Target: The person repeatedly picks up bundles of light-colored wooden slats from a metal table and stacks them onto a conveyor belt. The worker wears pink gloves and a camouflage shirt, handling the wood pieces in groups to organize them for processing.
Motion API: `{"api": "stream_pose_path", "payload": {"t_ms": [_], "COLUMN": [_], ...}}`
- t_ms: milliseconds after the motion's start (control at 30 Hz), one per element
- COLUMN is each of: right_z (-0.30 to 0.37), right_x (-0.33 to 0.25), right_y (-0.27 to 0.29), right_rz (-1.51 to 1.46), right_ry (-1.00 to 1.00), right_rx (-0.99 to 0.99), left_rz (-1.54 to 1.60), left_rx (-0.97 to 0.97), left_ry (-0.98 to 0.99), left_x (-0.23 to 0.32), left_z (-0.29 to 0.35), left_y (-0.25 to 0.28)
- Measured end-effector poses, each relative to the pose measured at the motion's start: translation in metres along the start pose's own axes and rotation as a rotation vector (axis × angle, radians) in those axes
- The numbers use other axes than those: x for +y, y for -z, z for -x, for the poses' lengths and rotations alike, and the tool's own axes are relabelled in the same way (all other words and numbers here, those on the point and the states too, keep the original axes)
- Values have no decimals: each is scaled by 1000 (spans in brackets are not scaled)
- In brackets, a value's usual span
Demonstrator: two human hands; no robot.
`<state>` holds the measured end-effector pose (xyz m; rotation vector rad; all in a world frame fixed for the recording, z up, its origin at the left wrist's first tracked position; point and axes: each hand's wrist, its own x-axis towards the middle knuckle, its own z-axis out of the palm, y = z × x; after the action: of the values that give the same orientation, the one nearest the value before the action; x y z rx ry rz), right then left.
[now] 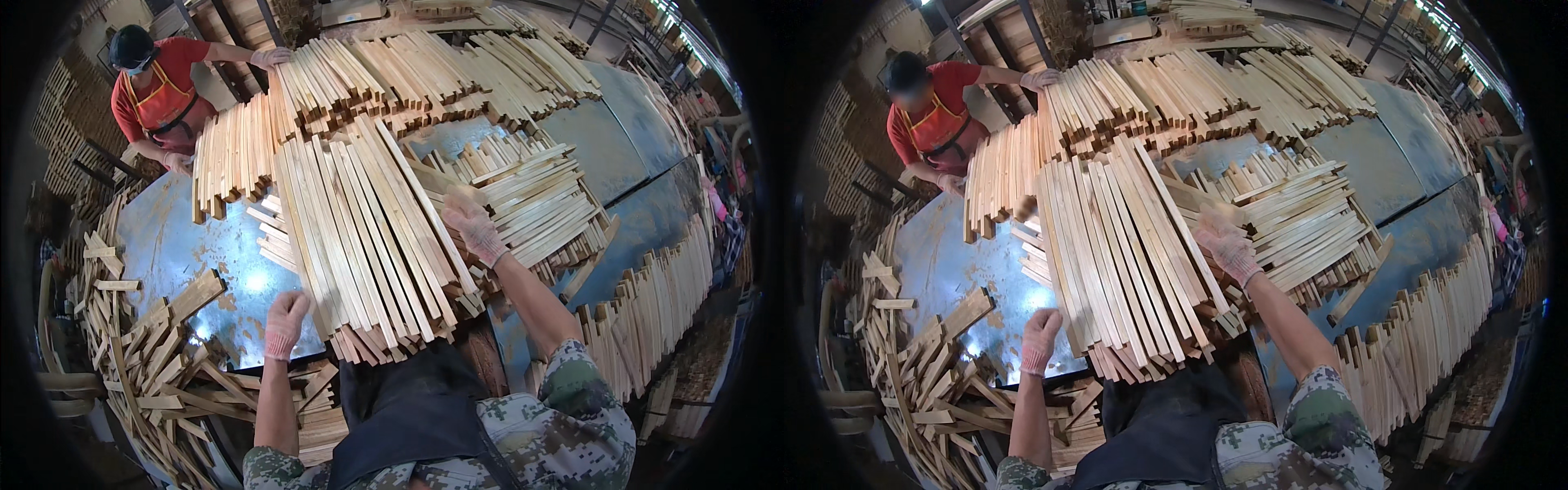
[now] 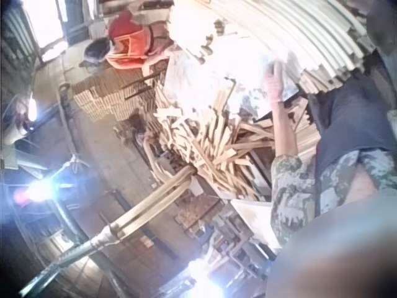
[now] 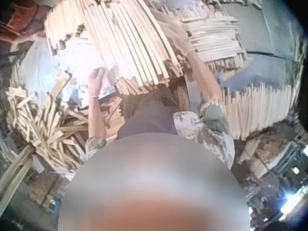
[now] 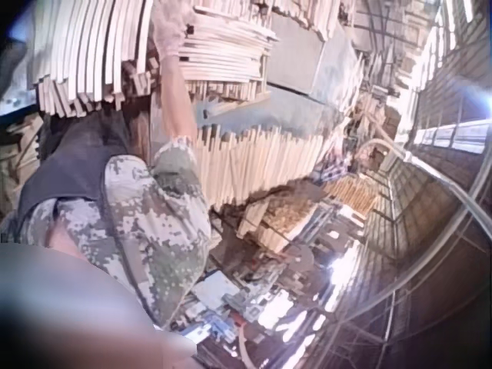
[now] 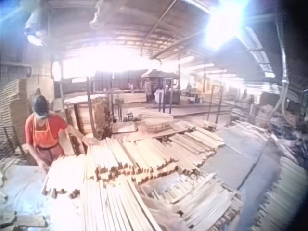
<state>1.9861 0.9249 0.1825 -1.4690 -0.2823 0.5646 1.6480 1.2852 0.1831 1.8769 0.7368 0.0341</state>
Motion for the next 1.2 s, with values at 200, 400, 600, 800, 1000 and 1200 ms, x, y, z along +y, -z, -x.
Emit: {"api": "stream_pose_path", "payload": {"t_ms": [200, 400, 600, 800, 1000, 1200], "right_z": [-39, -27, -27, -36, -16, 27], "right_x": [17, 45, 35, 13, -15, -57], "right_y": [-29, -69, -59, -52, -43, -77], "right_rz": [11, -45, 62, -187, -56, -274], "right_ry": [90, 163, 115, 41, 55, 10], "right_rx": [-71, -87, -108, -165, -279, -528], "left_rz": [249, 416, 558, 556, 803, 769], "left_rx": [85, 38, 61, 102, 159, 320], "left_ry": [104, 215, 277, 216, 163, 97], "left_x": [7, -9, 29, 73, 77, 81], "left_z": [-54, -72, -54, -41, 8, 98], "left_y": [-34, -43, -52, -62, -75, -65]}}
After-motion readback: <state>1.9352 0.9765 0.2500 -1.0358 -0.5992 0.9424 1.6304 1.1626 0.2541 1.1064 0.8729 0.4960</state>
